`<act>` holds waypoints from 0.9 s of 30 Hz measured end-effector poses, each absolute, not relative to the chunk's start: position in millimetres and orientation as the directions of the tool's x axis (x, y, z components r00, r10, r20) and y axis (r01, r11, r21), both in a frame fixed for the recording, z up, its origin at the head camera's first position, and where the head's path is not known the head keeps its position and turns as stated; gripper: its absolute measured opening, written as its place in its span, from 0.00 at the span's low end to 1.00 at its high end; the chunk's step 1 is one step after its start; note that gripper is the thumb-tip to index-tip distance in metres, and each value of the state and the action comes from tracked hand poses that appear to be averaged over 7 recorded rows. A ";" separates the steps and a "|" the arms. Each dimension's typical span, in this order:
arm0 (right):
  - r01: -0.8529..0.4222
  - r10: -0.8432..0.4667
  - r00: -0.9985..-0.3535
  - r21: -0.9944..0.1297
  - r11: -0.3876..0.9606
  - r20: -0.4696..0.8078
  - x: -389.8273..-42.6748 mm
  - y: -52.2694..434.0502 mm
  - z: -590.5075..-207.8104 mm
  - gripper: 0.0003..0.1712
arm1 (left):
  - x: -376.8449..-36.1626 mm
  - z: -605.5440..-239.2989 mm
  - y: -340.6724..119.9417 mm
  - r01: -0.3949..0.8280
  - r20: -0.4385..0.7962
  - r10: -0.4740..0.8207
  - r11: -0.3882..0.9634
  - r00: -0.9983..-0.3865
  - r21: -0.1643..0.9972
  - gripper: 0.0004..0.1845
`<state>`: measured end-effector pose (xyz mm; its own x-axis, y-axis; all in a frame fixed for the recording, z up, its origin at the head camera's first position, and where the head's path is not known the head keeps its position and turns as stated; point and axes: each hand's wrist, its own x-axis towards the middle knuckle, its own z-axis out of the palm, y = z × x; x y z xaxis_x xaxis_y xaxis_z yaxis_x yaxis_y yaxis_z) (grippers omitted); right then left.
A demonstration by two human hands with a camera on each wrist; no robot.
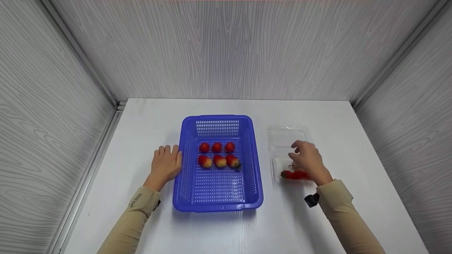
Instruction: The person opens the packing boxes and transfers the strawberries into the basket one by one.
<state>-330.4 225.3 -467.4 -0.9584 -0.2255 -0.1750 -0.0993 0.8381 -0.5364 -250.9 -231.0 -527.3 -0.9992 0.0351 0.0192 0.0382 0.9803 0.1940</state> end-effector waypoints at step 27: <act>0.002 -0.092 -0.975 -0.428 0.904 -0.200 -325.0 268.2 -537.2 0.26 | -251.4 -528.8 -231.4 0.023 -0.003 0.024 0.980 -1.000 0.200 0.20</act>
